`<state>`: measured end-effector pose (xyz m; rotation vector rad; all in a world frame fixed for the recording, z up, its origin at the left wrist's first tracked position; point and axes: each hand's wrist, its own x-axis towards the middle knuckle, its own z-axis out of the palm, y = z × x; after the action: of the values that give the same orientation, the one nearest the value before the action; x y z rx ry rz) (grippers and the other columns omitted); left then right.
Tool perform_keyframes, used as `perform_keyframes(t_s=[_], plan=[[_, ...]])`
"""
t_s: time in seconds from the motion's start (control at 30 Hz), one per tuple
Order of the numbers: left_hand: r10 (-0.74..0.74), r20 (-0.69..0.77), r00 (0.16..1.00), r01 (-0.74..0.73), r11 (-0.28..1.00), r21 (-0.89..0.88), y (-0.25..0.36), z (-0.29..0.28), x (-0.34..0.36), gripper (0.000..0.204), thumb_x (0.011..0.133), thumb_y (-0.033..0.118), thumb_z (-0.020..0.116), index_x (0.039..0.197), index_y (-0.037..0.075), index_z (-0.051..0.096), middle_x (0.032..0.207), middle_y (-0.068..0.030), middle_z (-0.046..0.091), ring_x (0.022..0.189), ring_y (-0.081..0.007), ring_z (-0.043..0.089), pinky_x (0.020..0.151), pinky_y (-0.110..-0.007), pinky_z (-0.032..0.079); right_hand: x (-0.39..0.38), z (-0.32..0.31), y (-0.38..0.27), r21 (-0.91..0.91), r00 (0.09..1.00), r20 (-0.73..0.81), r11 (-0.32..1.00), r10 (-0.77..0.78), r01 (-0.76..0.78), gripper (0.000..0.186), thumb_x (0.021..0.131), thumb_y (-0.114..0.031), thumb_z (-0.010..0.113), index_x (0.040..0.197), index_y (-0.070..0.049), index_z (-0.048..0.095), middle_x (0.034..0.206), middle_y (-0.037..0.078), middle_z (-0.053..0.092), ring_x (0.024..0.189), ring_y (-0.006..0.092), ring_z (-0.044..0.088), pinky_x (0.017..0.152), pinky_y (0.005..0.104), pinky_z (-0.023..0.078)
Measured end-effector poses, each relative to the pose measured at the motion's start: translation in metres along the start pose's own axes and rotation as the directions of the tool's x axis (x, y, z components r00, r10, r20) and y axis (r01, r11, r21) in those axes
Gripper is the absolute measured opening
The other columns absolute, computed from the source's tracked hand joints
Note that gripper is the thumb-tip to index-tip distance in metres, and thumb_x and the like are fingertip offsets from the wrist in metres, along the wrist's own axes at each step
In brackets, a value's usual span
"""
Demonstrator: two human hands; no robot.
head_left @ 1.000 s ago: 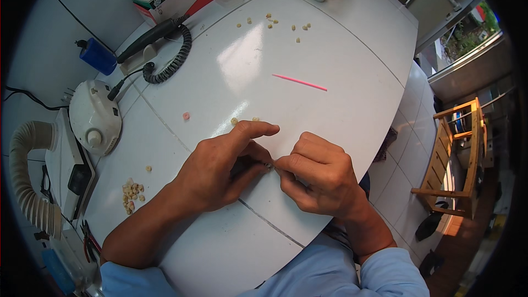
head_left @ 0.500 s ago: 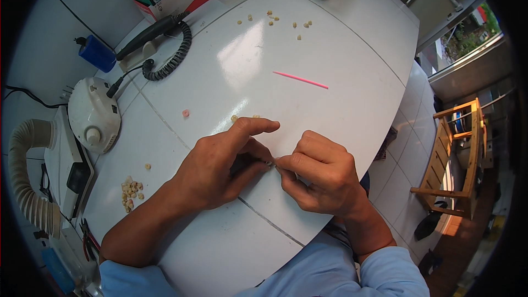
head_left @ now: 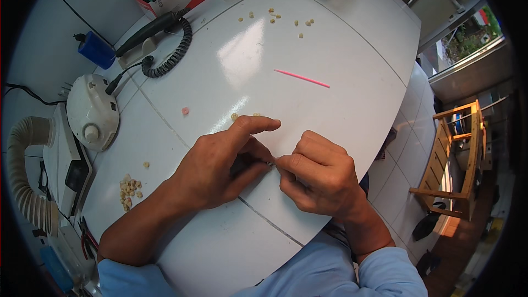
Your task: Inspecting and cleaning small prosthetic teeth with a needle tool on a laboratory workbench.
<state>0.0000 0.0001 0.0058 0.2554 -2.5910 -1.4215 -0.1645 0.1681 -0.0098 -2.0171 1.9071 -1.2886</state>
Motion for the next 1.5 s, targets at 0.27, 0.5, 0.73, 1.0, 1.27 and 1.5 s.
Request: perform_keyframes(t_s=[0.27, 0.5, 0.73, 1.0, 1.27, 1.5], plan=[[0.011, 0.012, 1.000, -0.011, 1.000, -0.009, -0.0006, -0.0002, 0.0011, 0.067, 0.092, -0.008, 0.081, 0.149, 0.005, 0.049, 0.098, -0.0123, 0.083, 0.095, -0.0249, 0.084, 0.083, -0.033, 0.066, -0.0009, -0.0011, 0.0008, 0.015, 1.000, 0.019, 1.000, -0.017, 0.017, 0.020, 0.071, 0.009, 0.081, 0.081, -0.001, 0.067, 0.076, 0.007, 0.053, 0.069, 0.0230, 0.058, 0.057, 0.0373, 0.048], [0.003, 0.011, 1.000, -0.003, 1.000, -0.013, 0.0003, -0.0014, 0.0000, 0.067, 0.091, -0.008, 0.081, 0.149, 0.004, 0.049, 0.096, -0.0126, 0.082, 0.094, -0.0248, 0.084, 0.082, -0.033, 0.066, 0.0003, -0.0021, 0.0008, 0.038, 0.999, 0.034, 0.999, 0.014, -0.016, 0.018, 0.072, 0.007, 0.081, 0.083, -0.001, 0.070, 0.075, 0.007, 0.054, 0.069, 0.0229, 0.058, 0.057, 0.0374, 0.048], [0.002, 0.015, 1.000, -0.002, 1.000, -0.022, 0.0008, -0.0019, 0.0005, 0.067, 0.091, -0.007, 0.082, 0.149, 0.004, 0.049, 0.097, -0.0129, 0.082, 0.094, -0.0255, 0.084, 0.082, -0.033, 0.066, 0.0004, -0.0025, 0.0006, 0.036, 0.999, 0.019, 0.999, 0.029, -0.030, 0.017, 0.072, 0.007, 0.081, 0.082, -0.002, 0.070, 0.075, 0.007, 0.055, 0.068, 0.0235, 0.058, 0.057, 0.0377, 0.048], [0.012, 0.015, 1.000, -0.012, 1.000, -0.010, 0.0003, -0.0016, 0.0001, 0.068, 0.092, -0.009, 0.080, 0.150, 0.004, 0.049, 0.098, -0.0130, 0.082, 0.094, -0.0258, 0.084, 0.082, -0.034, 0.066, 0.0007, -0.0022, 0.0011, 0.035, 1.000, -0.004, 0.999, 0.026, -0.025, 0.018, 0.072, 0.008, 0.080, 0.081, -0.001, 0.068, 0.075, 0.007, 0.054, 0.068, 0.0230, 0.057, 0.057, 0.0378, 0.047], [0.026, 0.021, 0.999, -0.026, 1.000, -0.007, 0.0000, -0.0015, -0.0005, 0.069, 0.092, -0.010, 0.079, 0.152, 0.005, 0.048, 0.099, -0.0130, 0.082, 0.096, -0.0266, 0.083, 0.085, -0.034, 0.066, 0.0013, -0.0027, 0.0007, 0.051, 1.000, 0.014, 0.998, 0.023, -0.023, 0.019, 0.071, 0.008, 0.080, 0.082, -0.001, 0.068, 0.075, 0.007, 0.053, 0.068, 0.0231, 0.056, 0.058, 0.0379, 0.047], [0.010, 0.026, 1.000, -0.010, 1.000, -0.013, 0.0017, -0.0016, -0.0001, 0.068, 0.093, -0.009, 0.078, 0.152, 0.004, 0.047, 0.099, -0.0129, 0.082, 0.097, -0.0268, 0.083, 0.086, -0.035, 0.064, 0.0009, -0.0028, 0.0000, 0.035, 1.000, 0.006, 0.999, 0.025, -0.025, 0.019, 0.072, 0.009, 0.080, 0.084, -0.001, 0.070, 0.076, 0.007, 0.053, 0.069, 0.0227, 0.057, 0.058, 0.0373, 0.047]])
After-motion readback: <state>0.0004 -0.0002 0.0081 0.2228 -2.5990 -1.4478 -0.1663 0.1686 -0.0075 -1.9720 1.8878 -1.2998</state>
